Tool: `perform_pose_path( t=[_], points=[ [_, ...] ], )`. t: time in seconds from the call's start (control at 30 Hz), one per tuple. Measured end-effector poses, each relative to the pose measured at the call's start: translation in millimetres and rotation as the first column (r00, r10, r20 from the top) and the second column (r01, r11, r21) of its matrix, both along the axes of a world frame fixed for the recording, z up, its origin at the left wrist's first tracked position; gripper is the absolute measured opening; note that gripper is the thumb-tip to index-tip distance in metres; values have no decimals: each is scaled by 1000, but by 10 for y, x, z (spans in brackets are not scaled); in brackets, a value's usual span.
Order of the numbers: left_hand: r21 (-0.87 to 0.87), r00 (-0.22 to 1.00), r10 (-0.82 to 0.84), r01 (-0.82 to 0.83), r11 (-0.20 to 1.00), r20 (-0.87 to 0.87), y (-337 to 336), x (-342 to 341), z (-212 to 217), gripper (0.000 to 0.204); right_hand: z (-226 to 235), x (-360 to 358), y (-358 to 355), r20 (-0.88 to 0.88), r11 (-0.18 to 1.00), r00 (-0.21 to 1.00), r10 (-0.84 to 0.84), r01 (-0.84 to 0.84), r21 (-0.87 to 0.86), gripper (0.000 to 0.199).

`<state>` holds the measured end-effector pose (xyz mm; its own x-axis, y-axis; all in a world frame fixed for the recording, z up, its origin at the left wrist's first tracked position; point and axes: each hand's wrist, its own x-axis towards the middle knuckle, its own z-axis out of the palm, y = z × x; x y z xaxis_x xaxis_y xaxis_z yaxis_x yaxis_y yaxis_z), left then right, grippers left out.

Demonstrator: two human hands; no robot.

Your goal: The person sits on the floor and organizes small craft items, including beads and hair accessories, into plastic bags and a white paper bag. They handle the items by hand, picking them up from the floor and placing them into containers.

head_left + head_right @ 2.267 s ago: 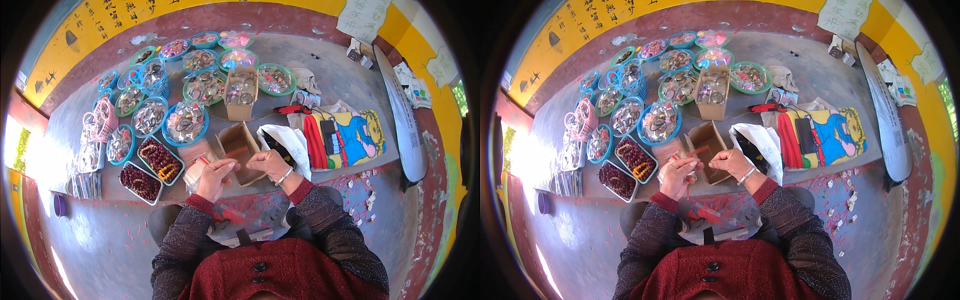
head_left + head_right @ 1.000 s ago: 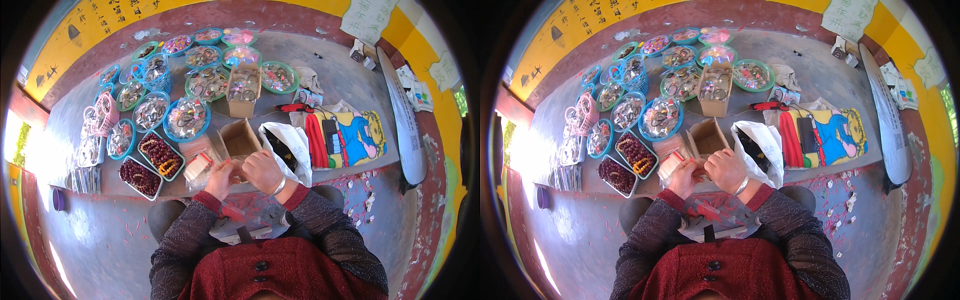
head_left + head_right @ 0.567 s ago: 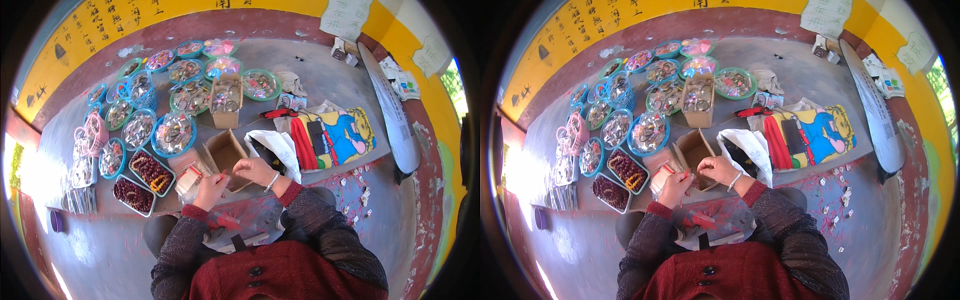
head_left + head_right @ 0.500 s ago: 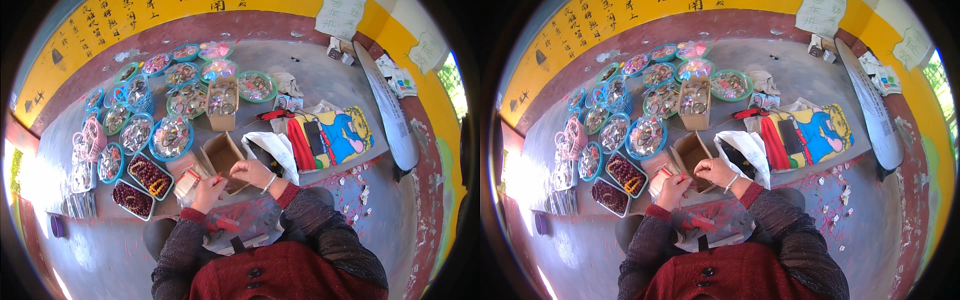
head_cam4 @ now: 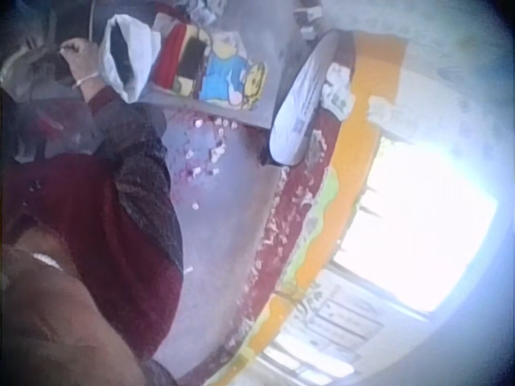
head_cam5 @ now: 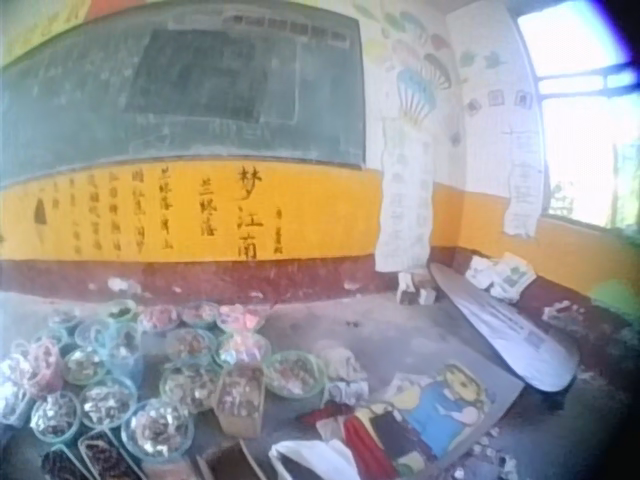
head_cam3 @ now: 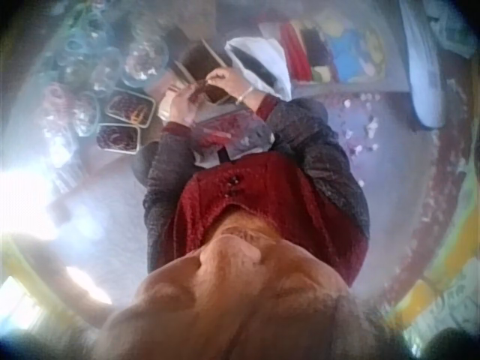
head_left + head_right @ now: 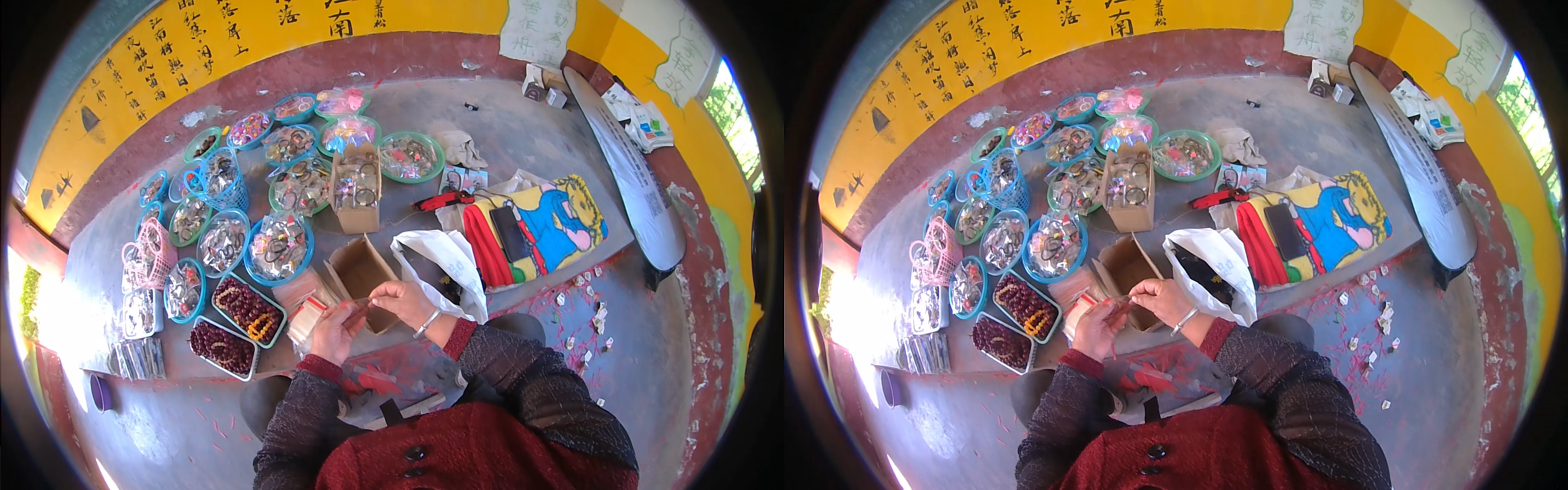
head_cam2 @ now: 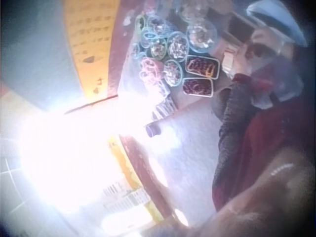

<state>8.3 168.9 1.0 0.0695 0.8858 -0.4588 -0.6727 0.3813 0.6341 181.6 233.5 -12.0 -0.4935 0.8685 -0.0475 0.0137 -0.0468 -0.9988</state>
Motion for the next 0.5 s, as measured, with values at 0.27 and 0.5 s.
perform_pose_path(
  t=[0.27,0.5],
  points=[
    [-13,998,67,-67,998,1,-1,46,-186,17,129,-35,-43,184,853,963,-195,74,517,17],
    [72,952,33,-12,997,-303,-10,132,-197,22,355,-58,-231,340,442,938,-73,-275,854,24]
  ],
)
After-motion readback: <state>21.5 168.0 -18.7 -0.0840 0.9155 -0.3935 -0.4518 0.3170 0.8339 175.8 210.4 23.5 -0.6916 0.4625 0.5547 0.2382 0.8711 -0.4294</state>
